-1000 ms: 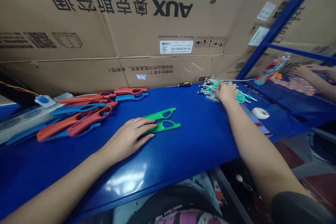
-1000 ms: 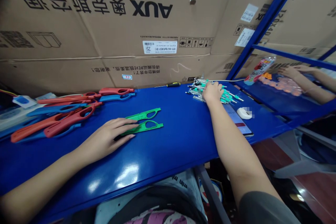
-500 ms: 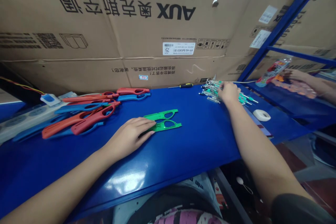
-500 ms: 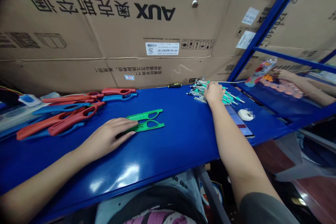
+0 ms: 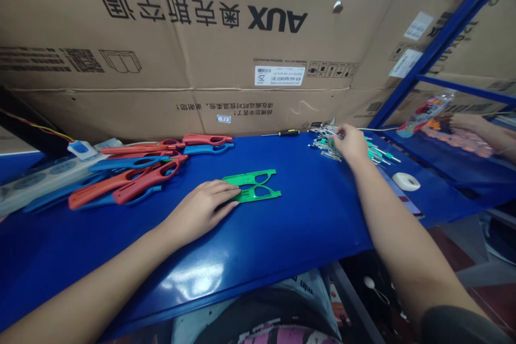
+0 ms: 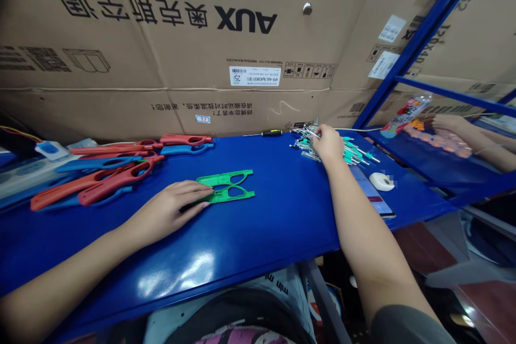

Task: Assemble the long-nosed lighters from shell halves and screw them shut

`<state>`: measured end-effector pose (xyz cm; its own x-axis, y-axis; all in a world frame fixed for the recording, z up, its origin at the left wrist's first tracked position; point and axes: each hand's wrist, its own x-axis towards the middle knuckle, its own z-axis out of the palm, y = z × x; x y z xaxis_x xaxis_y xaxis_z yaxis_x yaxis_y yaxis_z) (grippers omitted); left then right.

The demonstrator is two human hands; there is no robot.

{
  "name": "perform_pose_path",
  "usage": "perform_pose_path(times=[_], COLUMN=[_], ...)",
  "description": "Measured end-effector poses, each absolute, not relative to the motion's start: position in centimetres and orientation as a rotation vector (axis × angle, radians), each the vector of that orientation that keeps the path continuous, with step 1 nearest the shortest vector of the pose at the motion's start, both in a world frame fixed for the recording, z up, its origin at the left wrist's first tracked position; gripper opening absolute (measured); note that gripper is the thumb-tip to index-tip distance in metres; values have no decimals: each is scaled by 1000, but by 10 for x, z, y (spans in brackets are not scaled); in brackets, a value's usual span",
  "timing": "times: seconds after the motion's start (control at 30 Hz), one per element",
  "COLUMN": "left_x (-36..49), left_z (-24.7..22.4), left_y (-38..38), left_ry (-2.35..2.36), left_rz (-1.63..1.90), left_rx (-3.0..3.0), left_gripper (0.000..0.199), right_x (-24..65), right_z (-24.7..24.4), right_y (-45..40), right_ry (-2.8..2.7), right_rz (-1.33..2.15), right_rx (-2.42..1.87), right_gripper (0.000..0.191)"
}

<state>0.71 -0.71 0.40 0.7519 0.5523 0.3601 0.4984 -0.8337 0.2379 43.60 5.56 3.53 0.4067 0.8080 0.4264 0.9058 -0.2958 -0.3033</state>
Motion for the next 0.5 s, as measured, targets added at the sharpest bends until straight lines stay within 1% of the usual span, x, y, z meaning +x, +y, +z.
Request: perform_pose_path(times=[0.07, 0.27, 0.5], left_x=[8, 6, 2], left_z=[4, 5, 1], left_y=[-7, -6, -1], left_ry=[846, 839, 848], left_rz=[640, 676, 637], left_rx=[2820, 2794, 2728], left_gripper=[30, 28, 28], right_x=[434, 424, 384], right_z=[36, 48, 51], right_y=[55, 51, 46], right_ry=[-1448, -1452, -1655], right_rz=[-274, -342, -258], right_rx=[-2125, -1896, -1585], right_gripper=[13, 22, 17])
